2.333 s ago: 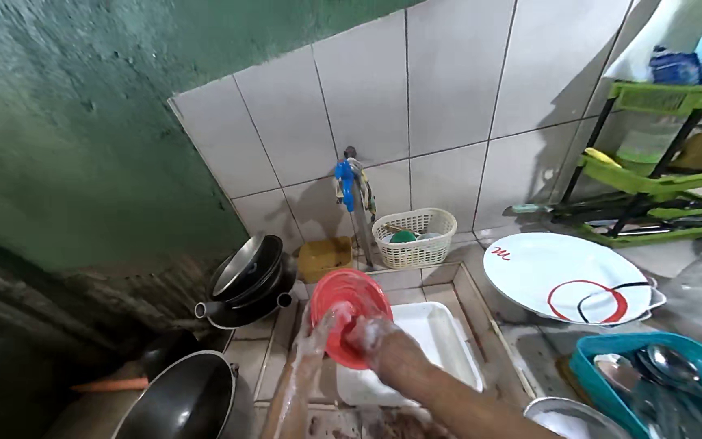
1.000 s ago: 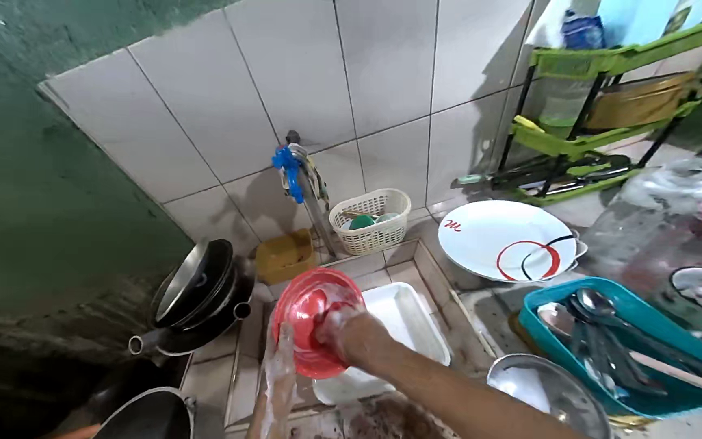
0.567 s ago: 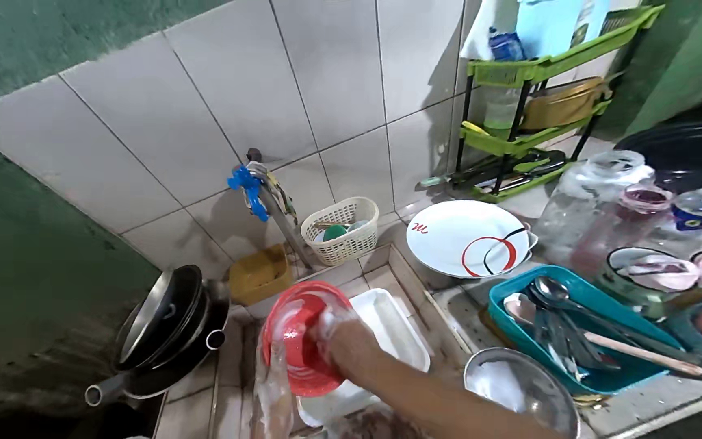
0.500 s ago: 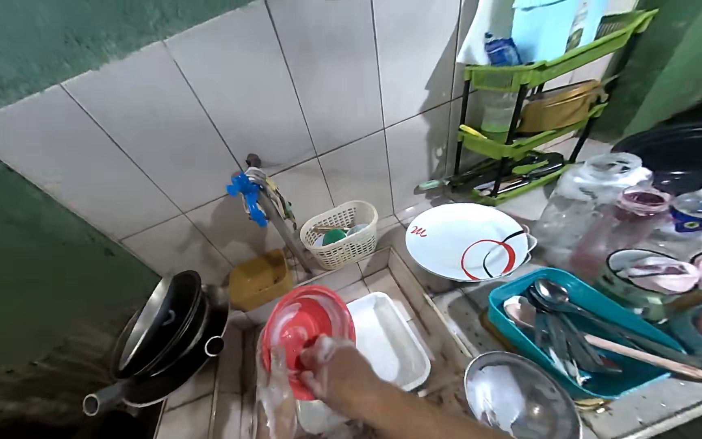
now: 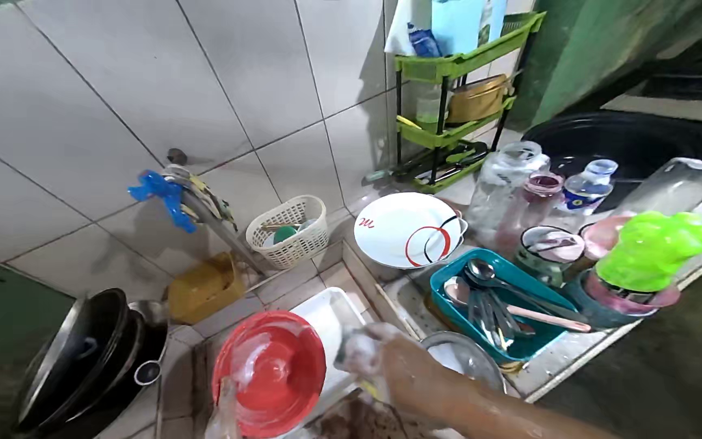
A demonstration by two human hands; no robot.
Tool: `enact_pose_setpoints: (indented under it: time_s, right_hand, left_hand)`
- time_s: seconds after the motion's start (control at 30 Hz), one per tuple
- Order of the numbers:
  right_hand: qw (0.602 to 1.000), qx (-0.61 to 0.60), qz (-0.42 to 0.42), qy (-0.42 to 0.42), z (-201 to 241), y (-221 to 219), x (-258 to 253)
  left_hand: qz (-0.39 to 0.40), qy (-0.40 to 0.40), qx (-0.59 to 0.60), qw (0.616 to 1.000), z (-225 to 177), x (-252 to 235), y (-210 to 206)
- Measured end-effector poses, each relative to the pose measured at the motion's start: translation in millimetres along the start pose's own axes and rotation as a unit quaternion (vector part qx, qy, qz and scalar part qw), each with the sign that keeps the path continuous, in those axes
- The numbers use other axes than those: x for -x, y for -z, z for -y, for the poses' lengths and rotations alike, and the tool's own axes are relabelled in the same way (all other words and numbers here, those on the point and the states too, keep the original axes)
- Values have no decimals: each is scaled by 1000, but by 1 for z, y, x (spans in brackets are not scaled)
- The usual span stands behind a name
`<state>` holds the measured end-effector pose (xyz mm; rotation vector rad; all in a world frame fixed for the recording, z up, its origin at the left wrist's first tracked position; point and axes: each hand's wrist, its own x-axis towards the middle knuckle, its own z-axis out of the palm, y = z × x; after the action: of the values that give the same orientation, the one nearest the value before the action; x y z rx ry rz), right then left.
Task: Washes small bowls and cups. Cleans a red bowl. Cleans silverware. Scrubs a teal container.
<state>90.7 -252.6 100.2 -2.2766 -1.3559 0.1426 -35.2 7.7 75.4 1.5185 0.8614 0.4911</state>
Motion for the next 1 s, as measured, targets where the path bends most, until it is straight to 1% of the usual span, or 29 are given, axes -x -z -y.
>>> enact_pose_setpoints:
  time_s: [0.03,0.07,0.1,0.13,0.2,0.23,0.27,0.3,0.37,0.4,0.43,0.47,0.53,0.57,0.6,0.63,0.67,0.7,0.73,0.77,0.8,0.87,0.9,0.93,1.0]
  right_hand:
    - [999,3,-2,-49,-6,3,21]
    - [995,3,-11,-99,-10,5,43]
    - [989,4,-13,-146,-14,5,64]
    - [982,-2,6,-190,-17,3,81]
    - [961,-20,98,-258,-24,-7,104]
    - [951,-23,137,-275,-28,-16,109]
    - [951,-10,145,-273,-33,-29,113]
    - [955,5,135,-264,-36,-37,112]
    - [962,0,116,-246,-39,-35,104]
    - [966,-21,88,-241,-38,-29,98]
    - [971,-34,48,-230,-36,-24,92]
    - [979,-21,-11,-202,-34,-19,86]
    - [981,44,-154,-108,-29,-10,70]
    - [976,75,-195,-66,-28,-8,59]
    - [975,91,-199,-33,-26,-7,49]
    - [983,86,-164,-14,-23,-7,40]
    - [993,65,-103,-4,-19,-5,33]
    - [999,29,-17,-4,-13,-1,26]
    - [998,1,60,-3,-9,-1,19]
    - [994,-15,107,2,-7,-6,15]
    - [991,-31,129,4,-5,-10,13]
    - [988,-55,145,0,-2,-11,11]
    - [987,-64,144,-8,-2,-10,10]
    - [990,-76,116,-15,-4,-12,11]
    - [993,-119,-17,-8,-13,-27,15]
  left_hand:
    - [12,-18,18,1000,27,-9,7]
    - [39,-22,30,999,43,-12,10]
    - [60,14,32,998,40,-4,5]
    - [46,61,19,997,30,7,-7]
    - [4,127,14,992,14,23,-30]
    - [14,138,27,990,11,27,-37]
    - [38,139,42,989,7,29,-42]
    - [55,139,63,987,2,33,-50]
    - [51,146,65,986,-21,47,-69]
    - [47,150,51,986,-28,51,-76]
    - [46,145,34,988,-23,47,-76]
    - [53,131,14,990,-11,40,-74]
    - [81,98,-32,991,4,37,-74]
    - [99,96,-51,989,7,41,-77]
    - [113,102,-57,987,13,45,-81]
    - [125,113,-52,984,16,51,-88]
    - [120,135,-36,983,12,59,-100]
    - [127,169,-2,977,3,66,-111]
    - [130,185,30,974,0,71,-118]
    - [128,185,60,973,3,73,-123]
    - [122,184,71,973,3,76,-126]
    - [132,196,77,969,-3,80,-126]
    - [148,182,105,966,3,78,-124]
    - [165,160,152,961,15,73,-123]
    - [176,156,226,945,28,67,-128]
